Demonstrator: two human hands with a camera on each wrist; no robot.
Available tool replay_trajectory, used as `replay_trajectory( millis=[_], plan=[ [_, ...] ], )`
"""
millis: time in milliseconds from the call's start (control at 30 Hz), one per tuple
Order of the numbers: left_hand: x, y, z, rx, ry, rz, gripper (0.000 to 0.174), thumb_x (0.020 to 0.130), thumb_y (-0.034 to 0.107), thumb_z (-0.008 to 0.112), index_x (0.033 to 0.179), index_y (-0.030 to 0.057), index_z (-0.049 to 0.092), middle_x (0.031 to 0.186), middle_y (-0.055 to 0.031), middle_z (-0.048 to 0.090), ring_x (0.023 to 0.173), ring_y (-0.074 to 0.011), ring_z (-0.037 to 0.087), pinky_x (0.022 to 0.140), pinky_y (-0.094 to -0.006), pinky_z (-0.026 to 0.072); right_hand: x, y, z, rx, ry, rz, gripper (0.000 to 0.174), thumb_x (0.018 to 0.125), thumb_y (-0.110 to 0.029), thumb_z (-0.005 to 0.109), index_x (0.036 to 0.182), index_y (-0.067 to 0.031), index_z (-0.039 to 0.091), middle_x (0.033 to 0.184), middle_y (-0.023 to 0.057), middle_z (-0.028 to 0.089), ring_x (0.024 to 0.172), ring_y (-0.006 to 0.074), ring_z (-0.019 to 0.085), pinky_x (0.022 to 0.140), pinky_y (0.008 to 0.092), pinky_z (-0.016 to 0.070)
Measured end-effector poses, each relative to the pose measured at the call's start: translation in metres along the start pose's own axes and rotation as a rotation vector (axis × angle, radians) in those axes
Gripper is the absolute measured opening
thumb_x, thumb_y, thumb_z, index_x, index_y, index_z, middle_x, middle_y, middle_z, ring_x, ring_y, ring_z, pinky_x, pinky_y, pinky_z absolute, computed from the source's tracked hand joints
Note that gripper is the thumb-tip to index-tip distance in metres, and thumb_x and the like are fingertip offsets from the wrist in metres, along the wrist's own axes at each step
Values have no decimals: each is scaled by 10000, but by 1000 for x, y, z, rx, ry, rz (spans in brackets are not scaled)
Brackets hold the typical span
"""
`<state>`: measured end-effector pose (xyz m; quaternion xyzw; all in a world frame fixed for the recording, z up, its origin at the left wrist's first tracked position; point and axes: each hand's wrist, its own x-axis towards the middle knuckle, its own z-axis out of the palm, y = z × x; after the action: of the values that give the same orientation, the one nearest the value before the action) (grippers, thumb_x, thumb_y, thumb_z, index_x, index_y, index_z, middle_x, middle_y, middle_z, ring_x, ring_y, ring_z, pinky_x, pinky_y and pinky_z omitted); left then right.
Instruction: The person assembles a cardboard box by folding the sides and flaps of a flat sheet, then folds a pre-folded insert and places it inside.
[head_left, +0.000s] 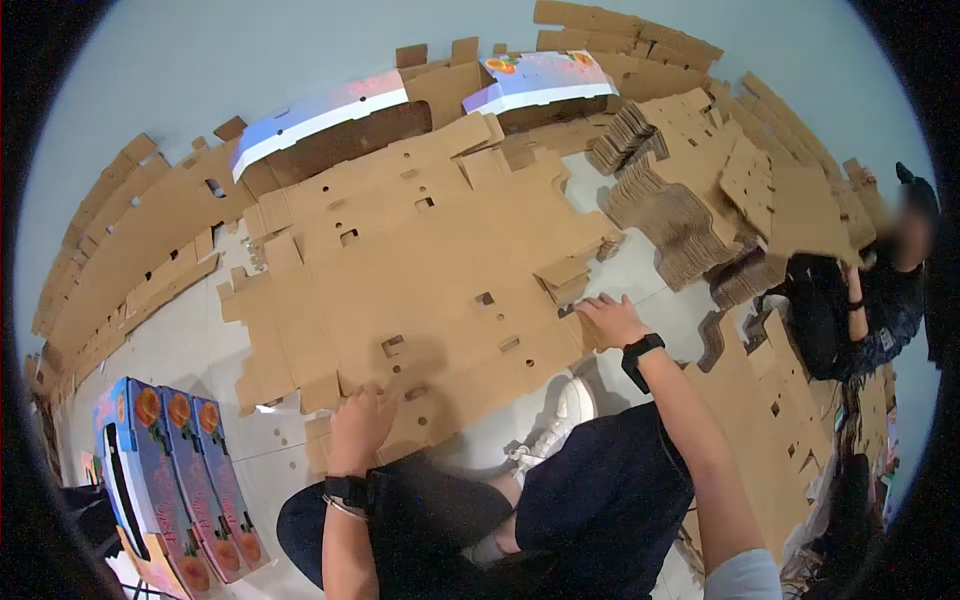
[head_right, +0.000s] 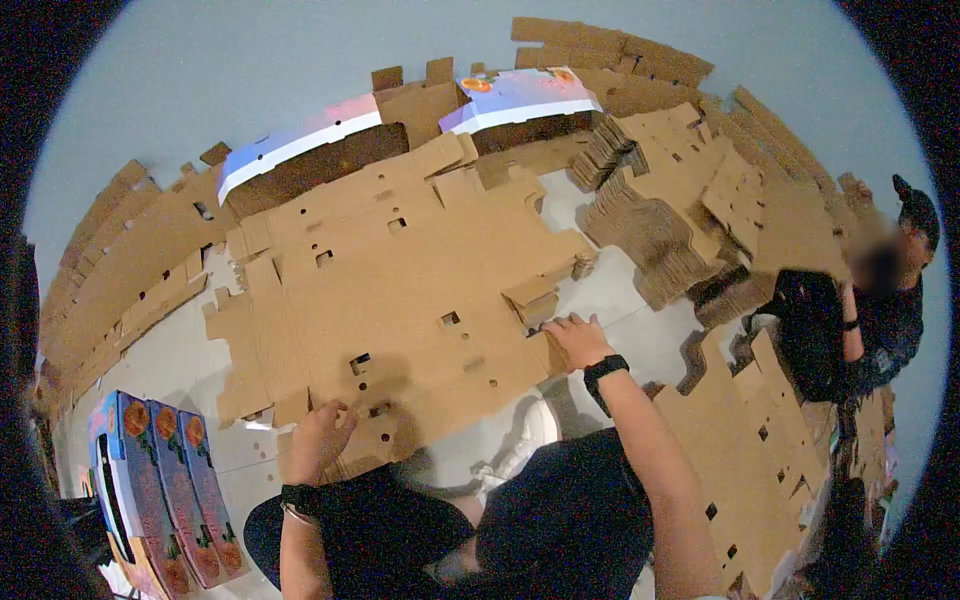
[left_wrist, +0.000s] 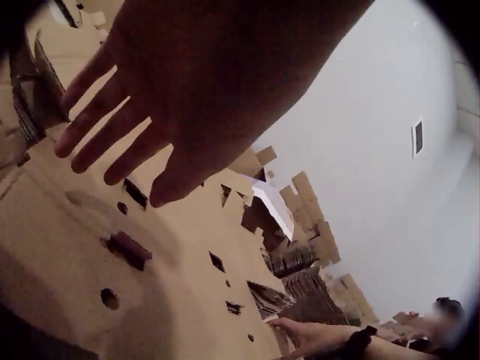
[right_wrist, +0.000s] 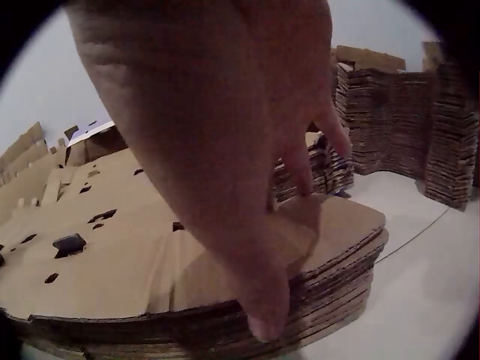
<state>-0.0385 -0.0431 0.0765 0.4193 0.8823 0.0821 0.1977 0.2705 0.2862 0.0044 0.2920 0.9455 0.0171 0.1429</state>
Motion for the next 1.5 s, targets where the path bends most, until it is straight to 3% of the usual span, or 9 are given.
replay_trajectory(
  millis=[167,500,567,800,1000,1100,1167,1267,1500],
  plan=[
    [-7,-3,-7,84,-22,58,379,873,367,527,1128,93,586,1054,-178,632,967,-359,606,834,-444,475,8,-9,-22,45,-218,111,946,488,-298,877,1301,-236,397,1269,25,538,1182,260,511,1007,619,294],
    [-6,-12,10,52,-50,134,377,878,332,531,1167,91,554,1035,-172,617,943,-360,607,827,-485,469,-4,-4,-44,103,-116,59,934,454,-289,888,1278,-243,450,1262,3,550,1154,240,542,1022,642,265],
    [-12,-3,-1,96,-71,164,378,879,320,531,1177,89,547,1030,-173,615,948,-360,605,831,-481,468,-4,-3,-63,163,-252,141,948,439,-311,891,1277,-234,456,1242,8,566,1113,247,573,1018,645,268],
    [-16,11,2,111,-111,297,404,884,297,522,1212,62,511,1046,-189,602,965,-369,591,853,-468,454,-3,-6,-37,120,-188,95,935,442,-304,884,1273,-221,464,1244,11,564,1113,247,573,1017,629,280],
    [-28,22,2,105,-100,387,379,869,267,553,1190,68,518,1019,-173,614,958,-353,594,842,-463,457,2,-19,-12,84,-51,88,855,528,-219,848,1280,-192,442,1231,53,546,1147,306,524,1024,604,283],
    [-36,18,6,100,5,412,374,860,258,568,1176,63,520,1006,-168,617,951,-351,595,841,-457,459,4,-26,-9,-39,36,96,803,564,-165,818,1269,-168,434,1194,100,555,1090,343,548,970,546,382],
    [-41,23,0,75,45,425,376,860,261,567,1173,57,522,1005,-169,617,950,-353,595,841,-454,460,7,-24,-14,66,-61,82,771,575,-140,793,1255,-135,432,1186,132,553,1041,348,573,863,472,480],
    [-45,27,0,-18,39,436,382,861,263,565,1174,47,522,1011,-173,615,956,-358,594,842,-450,460,5,-19,-3,54,64,7,704,609,-138,752,1238,-111,436,1169,146,555,980,354,591,763,430,522],
    [-38,40,-2,-85,-195,414,415,864,276,555,1206,44,512,1082,-188,597,1019,-354,579,866,-451,452,-7,-25,9,84,188,-13,650,681,-120,665,1277,-81,409,1277,193,491,985,360,586,799,437,519]
  ],
)
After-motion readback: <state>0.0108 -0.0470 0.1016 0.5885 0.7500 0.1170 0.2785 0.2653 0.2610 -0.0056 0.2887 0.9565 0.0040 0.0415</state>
